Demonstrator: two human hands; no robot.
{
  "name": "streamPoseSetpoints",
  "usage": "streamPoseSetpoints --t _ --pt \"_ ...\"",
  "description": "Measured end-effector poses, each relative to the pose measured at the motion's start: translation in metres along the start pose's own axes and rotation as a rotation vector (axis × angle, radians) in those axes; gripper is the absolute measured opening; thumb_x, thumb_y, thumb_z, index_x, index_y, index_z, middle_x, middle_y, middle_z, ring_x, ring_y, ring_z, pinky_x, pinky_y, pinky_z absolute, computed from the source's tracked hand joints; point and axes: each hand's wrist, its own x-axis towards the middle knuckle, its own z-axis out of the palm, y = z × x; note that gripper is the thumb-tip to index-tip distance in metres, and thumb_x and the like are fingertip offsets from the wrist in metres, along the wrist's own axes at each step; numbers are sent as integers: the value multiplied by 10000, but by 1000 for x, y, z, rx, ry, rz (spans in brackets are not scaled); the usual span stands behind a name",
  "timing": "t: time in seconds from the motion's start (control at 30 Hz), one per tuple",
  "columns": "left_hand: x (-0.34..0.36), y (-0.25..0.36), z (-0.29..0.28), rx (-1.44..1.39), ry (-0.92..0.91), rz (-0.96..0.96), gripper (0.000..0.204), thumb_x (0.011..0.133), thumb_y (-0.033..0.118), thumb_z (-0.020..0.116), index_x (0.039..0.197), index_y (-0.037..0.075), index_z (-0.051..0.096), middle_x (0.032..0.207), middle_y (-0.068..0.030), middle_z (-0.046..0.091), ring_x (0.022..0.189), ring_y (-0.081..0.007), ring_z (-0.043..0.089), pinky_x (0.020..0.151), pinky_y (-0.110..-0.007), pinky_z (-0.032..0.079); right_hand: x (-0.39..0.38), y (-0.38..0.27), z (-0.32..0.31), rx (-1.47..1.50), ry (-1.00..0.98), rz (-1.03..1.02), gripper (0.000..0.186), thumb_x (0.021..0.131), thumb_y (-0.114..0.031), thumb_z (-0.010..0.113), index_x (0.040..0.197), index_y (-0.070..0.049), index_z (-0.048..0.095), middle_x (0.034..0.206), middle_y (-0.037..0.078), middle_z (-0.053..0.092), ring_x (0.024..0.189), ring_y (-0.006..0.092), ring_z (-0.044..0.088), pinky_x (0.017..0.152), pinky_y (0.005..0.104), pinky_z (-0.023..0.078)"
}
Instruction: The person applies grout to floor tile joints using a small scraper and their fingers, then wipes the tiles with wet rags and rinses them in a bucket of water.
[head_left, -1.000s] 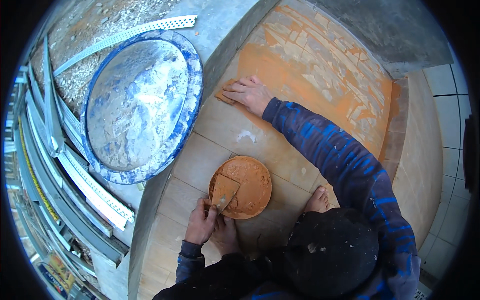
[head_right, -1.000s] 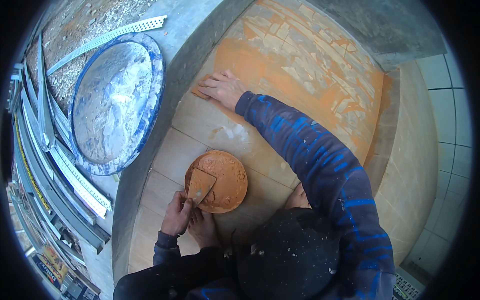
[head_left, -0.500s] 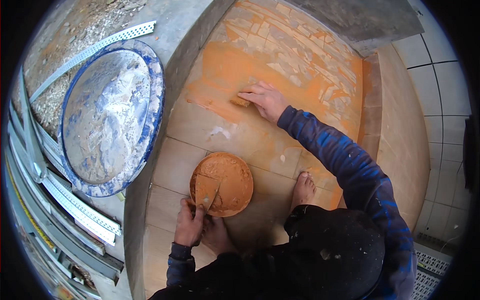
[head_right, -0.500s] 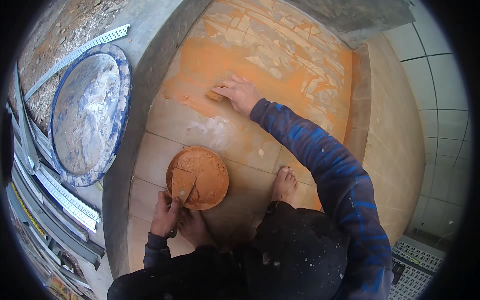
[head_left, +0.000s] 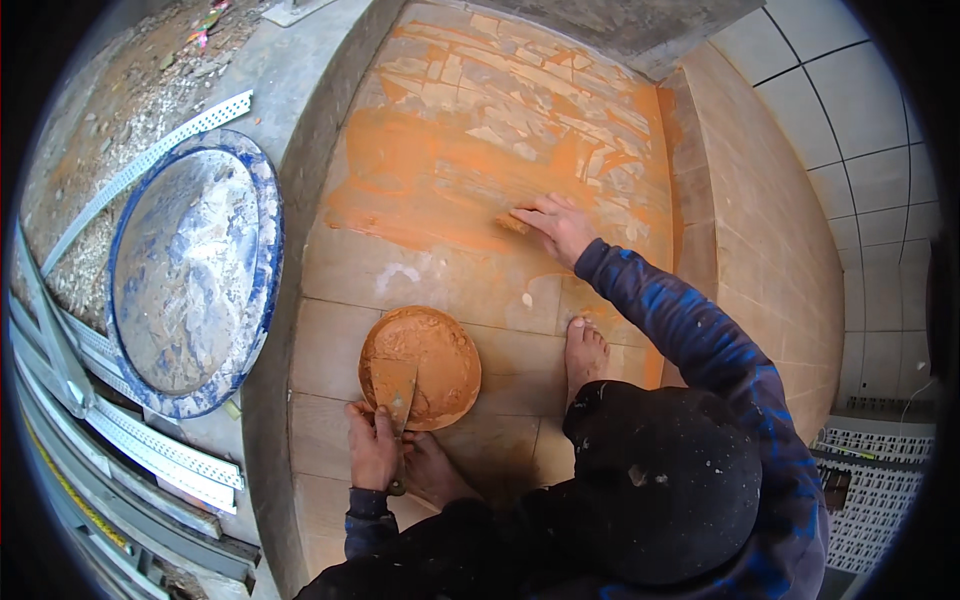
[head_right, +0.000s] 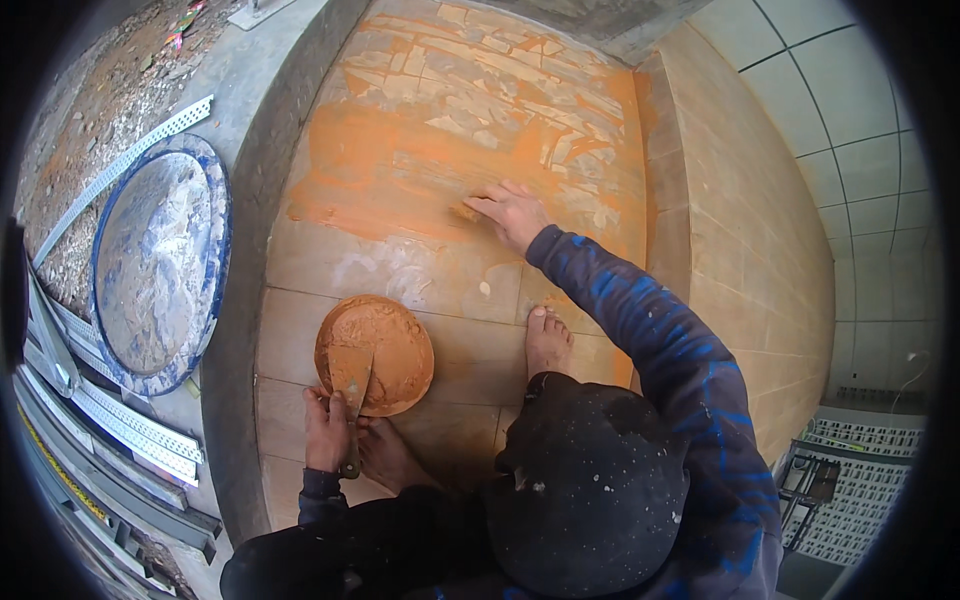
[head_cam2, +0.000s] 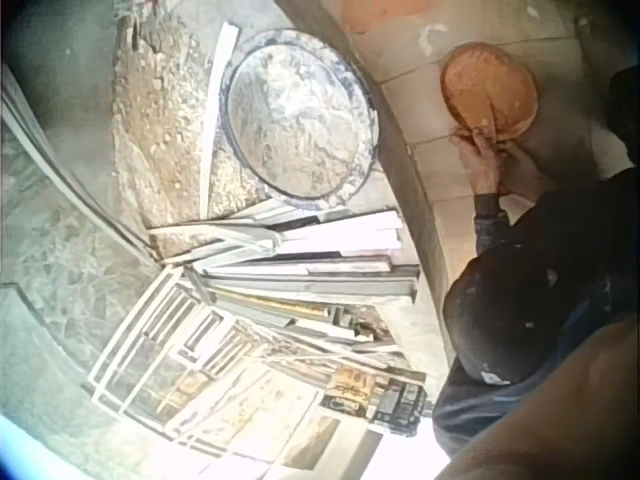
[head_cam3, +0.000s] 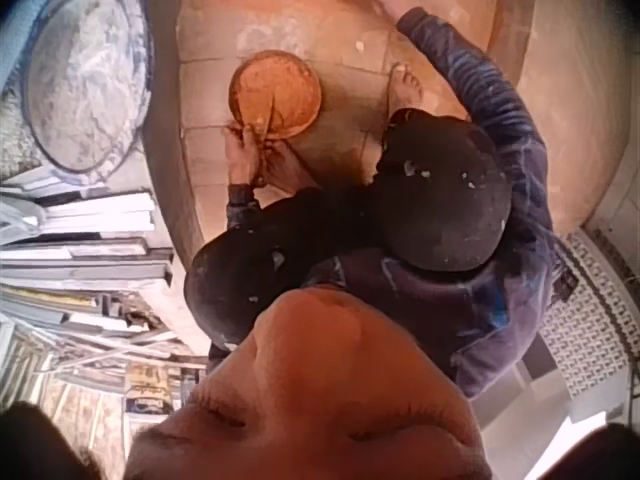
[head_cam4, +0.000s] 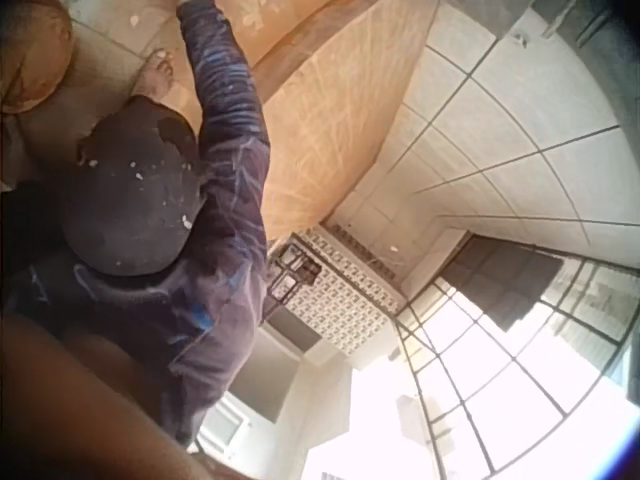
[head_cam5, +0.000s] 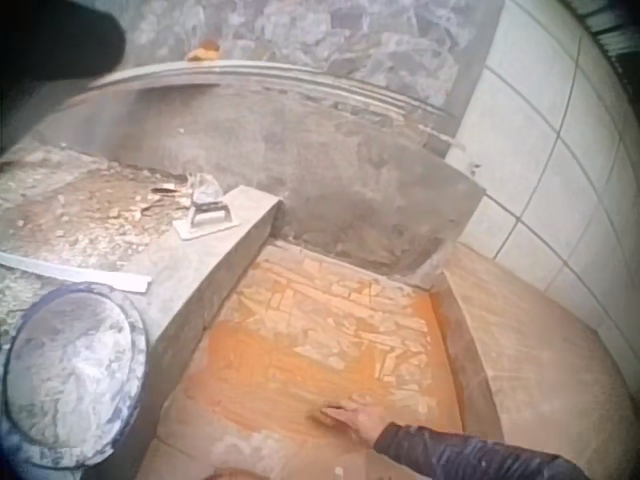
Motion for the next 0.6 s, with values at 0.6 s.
streamPoseSetpoints --t 0.6 --pt "16 9 49 35 90 61 230 1096 261 474 1107 32 464 970 -149 593 667 -183 600 553 -354 555 -30 8 57 -127 212 354 386 815 -144 668 1197 -138 724 1097 2 634 1031 233 582 875 364 497"
